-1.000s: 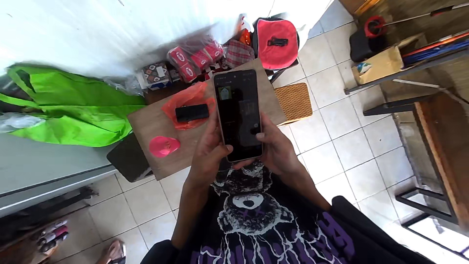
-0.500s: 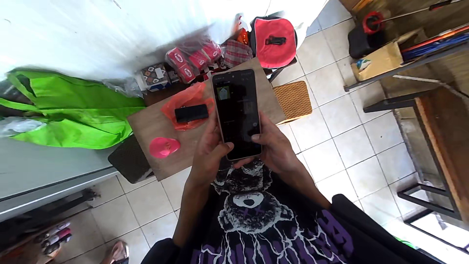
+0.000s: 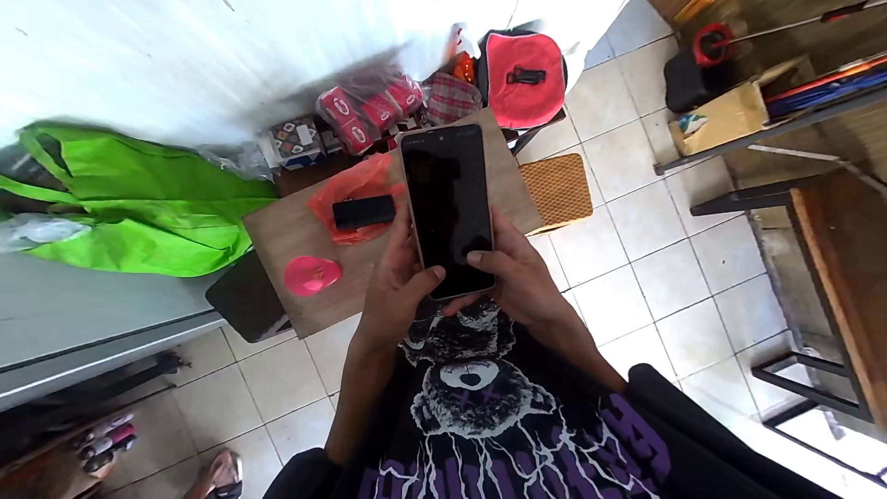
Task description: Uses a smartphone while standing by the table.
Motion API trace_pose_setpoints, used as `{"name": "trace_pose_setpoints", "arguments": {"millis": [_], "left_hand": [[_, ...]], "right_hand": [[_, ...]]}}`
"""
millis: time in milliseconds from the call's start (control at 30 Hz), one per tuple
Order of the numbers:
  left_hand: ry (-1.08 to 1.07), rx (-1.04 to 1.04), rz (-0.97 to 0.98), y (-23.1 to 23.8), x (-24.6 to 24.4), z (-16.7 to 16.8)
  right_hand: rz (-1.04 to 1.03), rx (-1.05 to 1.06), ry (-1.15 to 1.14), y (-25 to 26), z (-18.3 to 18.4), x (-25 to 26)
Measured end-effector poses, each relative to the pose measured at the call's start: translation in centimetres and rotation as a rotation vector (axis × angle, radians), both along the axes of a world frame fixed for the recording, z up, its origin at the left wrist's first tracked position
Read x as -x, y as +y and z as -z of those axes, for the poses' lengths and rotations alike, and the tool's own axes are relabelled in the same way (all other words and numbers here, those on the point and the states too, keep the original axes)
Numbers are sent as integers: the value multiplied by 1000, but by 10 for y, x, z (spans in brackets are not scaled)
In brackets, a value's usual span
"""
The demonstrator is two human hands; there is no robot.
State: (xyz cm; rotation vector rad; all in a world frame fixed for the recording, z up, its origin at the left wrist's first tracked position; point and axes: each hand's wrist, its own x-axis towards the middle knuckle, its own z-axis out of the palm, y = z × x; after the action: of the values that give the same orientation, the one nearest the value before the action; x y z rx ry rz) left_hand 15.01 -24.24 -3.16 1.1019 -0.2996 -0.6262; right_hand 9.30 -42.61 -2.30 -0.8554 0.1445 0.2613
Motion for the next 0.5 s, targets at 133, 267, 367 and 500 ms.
{"name": "trace_pose_setpoints", "arguments": {"millis": [133,267,367,500], "left_hand": [[7,-5,-5,0,-1,0],[-15,43,49,1,-3,2],[-38,65,88,1,-1,3],[-10,90,87,1,-2,7]], "right_hand": [[-20,-62,-31,-3,5,1],[-3,-58,-23,-4,4,1],[-8,-76,-16,-6,6,3],[-20,-98,-42,-8,8,3]]}}
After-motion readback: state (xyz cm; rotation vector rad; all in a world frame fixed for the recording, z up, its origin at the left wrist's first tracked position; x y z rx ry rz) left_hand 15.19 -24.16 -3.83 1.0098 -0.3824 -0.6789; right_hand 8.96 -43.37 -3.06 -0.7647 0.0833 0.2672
